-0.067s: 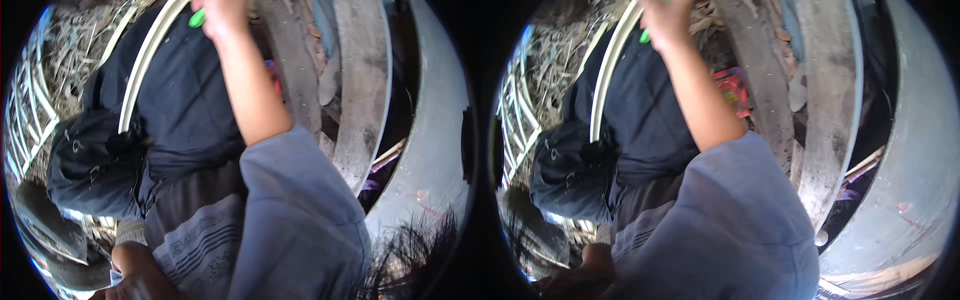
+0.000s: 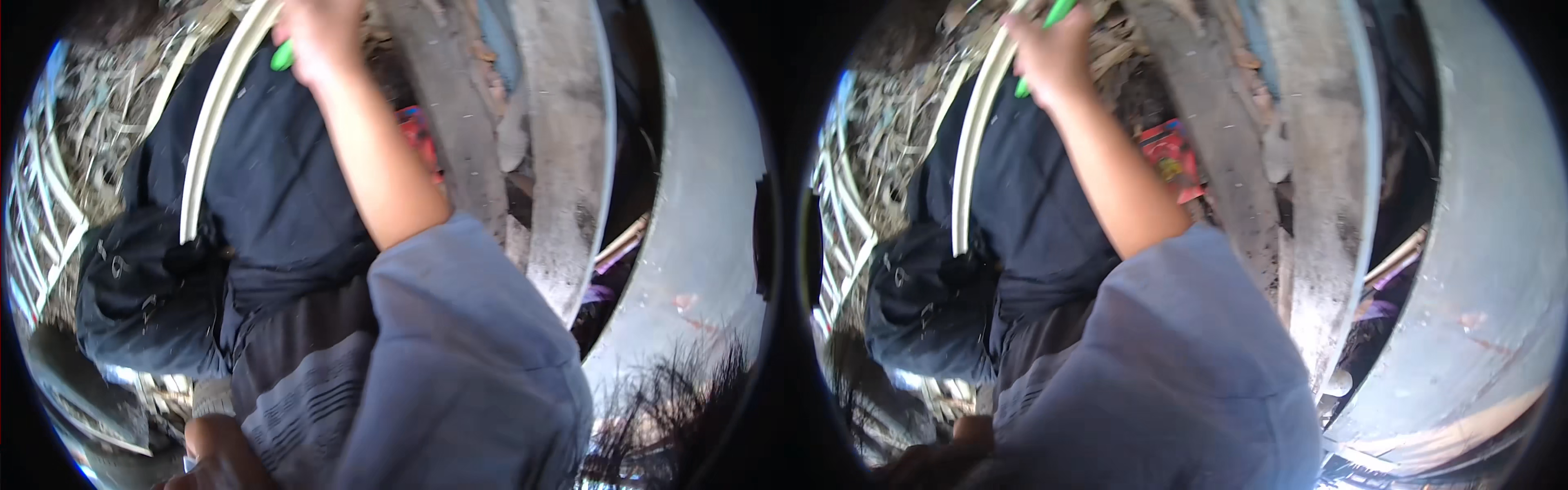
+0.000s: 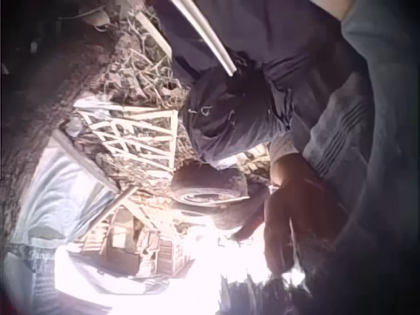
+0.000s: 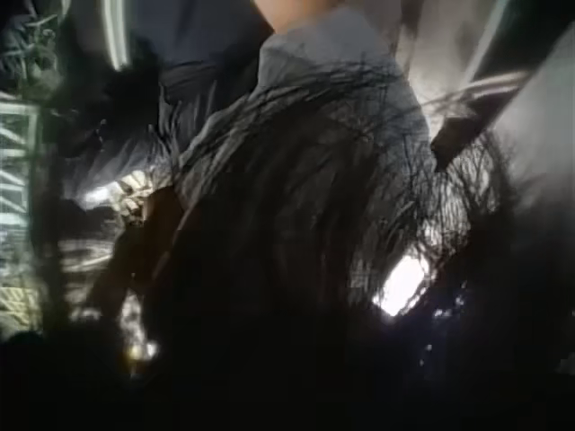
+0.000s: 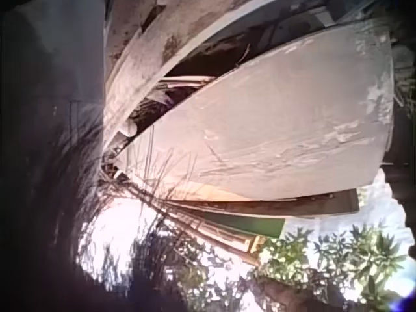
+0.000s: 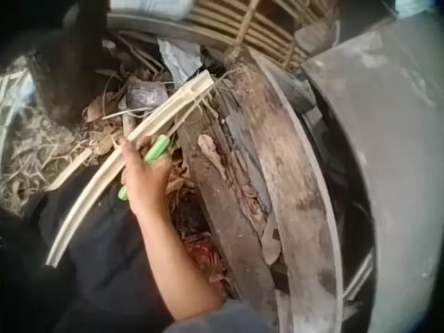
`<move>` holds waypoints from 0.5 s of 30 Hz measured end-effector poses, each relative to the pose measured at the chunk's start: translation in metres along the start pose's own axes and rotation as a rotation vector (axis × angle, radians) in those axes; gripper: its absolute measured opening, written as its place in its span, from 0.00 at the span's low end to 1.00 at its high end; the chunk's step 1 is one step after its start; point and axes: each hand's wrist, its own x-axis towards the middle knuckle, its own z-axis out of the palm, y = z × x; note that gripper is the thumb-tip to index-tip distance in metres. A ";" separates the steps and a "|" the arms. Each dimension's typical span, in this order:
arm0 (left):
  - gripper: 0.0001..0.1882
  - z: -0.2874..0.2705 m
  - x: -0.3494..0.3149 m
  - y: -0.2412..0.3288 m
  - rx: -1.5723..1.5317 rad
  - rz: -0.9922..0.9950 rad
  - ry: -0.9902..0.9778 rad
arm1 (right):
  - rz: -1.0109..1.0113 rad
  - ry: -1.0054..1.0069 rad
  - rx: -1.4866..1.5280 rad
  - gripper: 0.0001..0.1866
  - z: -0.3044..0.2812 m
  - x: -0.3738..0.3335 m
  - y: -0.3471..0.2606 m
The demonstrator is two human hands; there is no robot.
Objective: The person holds a bamboo strip and shaves along its surface and edges using a knife.
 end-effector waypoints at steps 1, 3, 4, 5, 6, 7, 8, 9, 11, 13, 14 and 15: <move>0.31 -0.004 0.002 -0.001 0.023 0.003 -0.014 | -0.018 -0.018 0.029 0.16 -0.001 0.002 0.006; 0.31 -0.006 0.008 0.003 0.082 0.015 -0.037 | -0.054 -0.046 0.097 0.16 -0.005 0.007 0.016; 0.32 -0.007 0.010 0.006 0.117 0.020 -0.044 | -0.073 -0.060 0.144 0.16 -0.005 0.008 0.017; 0.32 -0.009 0.012 0.010 0.164 0.039 -0.049 | -0.040 -0.053 0.148 0.16 -0.003 0.007 0.013; 0.33 -0.010 0.012 0.016 0.224 0.072 -0.035 | -0.002 -0.053 0.159 0.16 -0.001 0.008 0.011; 0.33 -0.011 0.009 0.025 0.291 0.112 -0.004 | -0.023 -0.092 0.171 0.16 0.001 0.009 0.013; 0.34 -0.013 0.008 0.030 0.371 0.174 0.044 | -0.008 -0.063 0.160 0.16 -0.002 0.010 0.013; 0.34 -0.015 -0.001 0.039 0.483 0.249 0.141 | 0.077 -0.078 0.223 0.17 0.001 0.004 0.011; 0.35 -0.032 -0.005 0.038 0.829 0.316 0.448 | 0.090 -0.064 0.143 0.16 -0.005 -0.005 -0.002; 0.37 -0.050 0.004 0.042 1.401 0.106 0.702 | 0.171 -0.050 0.099 0.15 0.001 -0.021 -0.021; 0.38 -0.064 0.011 0.044 1.689 -0.041 0.760 | 0.162 -0.074 0.110 0.15 0.001 -0.028 -0.021; 0.38 -0.075 0.016 0.040 1.610 -0.075 0.673 | 0.208 -0.076 0.134 0.16 -0.006 -0.035 -0.027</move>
